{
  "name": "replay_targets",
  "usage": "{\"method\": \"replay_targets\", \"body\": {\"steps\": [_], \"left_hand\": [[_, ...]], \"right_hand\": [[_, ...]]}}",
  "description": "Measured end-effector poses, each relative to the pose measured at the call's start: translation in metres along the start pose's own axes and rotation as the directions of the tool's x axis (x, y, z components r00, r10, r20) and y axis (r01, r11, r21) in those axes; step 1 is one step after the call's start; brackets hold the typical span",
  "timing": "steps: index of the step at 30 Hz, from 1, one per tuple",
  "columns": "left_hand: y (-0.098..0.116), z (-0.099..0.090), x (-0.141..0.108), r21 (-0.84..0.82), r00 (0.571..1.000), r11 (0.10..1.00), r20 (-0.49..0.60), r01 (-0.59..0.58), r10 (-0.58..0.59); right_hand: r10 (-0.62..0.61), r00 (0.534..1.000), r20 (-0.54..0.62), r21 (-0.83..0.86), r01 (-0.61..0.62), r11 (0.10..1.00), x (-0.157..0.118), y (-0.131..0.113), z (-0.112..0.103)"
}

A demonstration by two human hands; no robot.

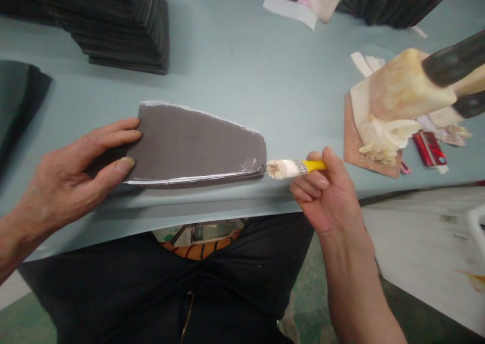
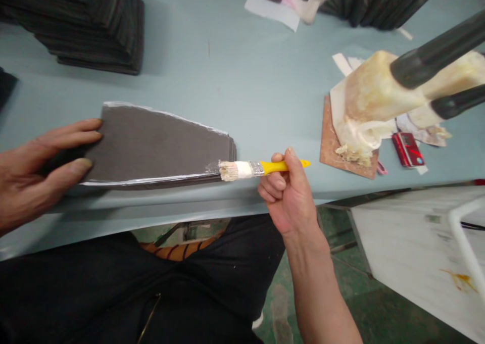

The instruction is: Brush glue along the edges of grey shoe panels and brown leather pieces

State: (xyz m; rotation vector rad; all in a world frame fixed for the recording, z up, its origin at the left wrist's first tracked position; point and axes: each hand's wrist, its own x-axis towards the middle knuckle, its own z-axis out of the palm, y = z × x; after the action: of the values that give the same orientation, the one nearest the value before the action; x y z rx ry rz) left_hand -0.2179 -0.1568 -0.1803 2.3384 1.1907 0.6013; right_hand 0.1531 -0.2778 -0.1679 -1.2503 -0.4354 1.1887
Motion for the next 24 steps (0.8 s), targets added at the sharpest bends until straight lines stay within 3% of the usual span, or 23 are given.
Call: {"method": "replay_targets", "body": {"steps": [5, 8, 13, 19, 24], "left_hand": [[0.002, 0.002, -0.002, -0.014, 1.0, 1.0, -0.005, -0.011, 0.011], [0.001, 0.003, -0.002, -0.017, 1.0, 1.0, -0.011, -0.012, 0.012], [0.0, 0.003, 0.0, -0.001, 0.998, 0.998, -0.016, -0.056, 0.056], [0.001, 0.004, -0.001, 0.009, 0.998, 0.998, -0.017, -0.063, 0.063], [0.001, 0.002, -0.002, -0.001, 0.998, 0.998, -0.008, -0.064, 0.064]], "right_hand": [[-0.106, 0.984, -0.141, -0.024, 0.103, 0.994, -0.023, 0.002, 0.005], [-0.245, 0.938, -0.245, -0.076, 0.233, 0.969, -0.045, 0.009, 0.01], [-0.462, 0.842, -0.278, -0.213, 0.415, 0.885, -0.076, 0.03, 0.021], [-0.498, 0.822, -0.277, -0.285, 0.424, 0.859, -0.088, 0.043, 0.037], [-0.555, 0.773, -0.308, -0.412, 0.418, 0.81, -0.091, 0.045, 0.045]]}}
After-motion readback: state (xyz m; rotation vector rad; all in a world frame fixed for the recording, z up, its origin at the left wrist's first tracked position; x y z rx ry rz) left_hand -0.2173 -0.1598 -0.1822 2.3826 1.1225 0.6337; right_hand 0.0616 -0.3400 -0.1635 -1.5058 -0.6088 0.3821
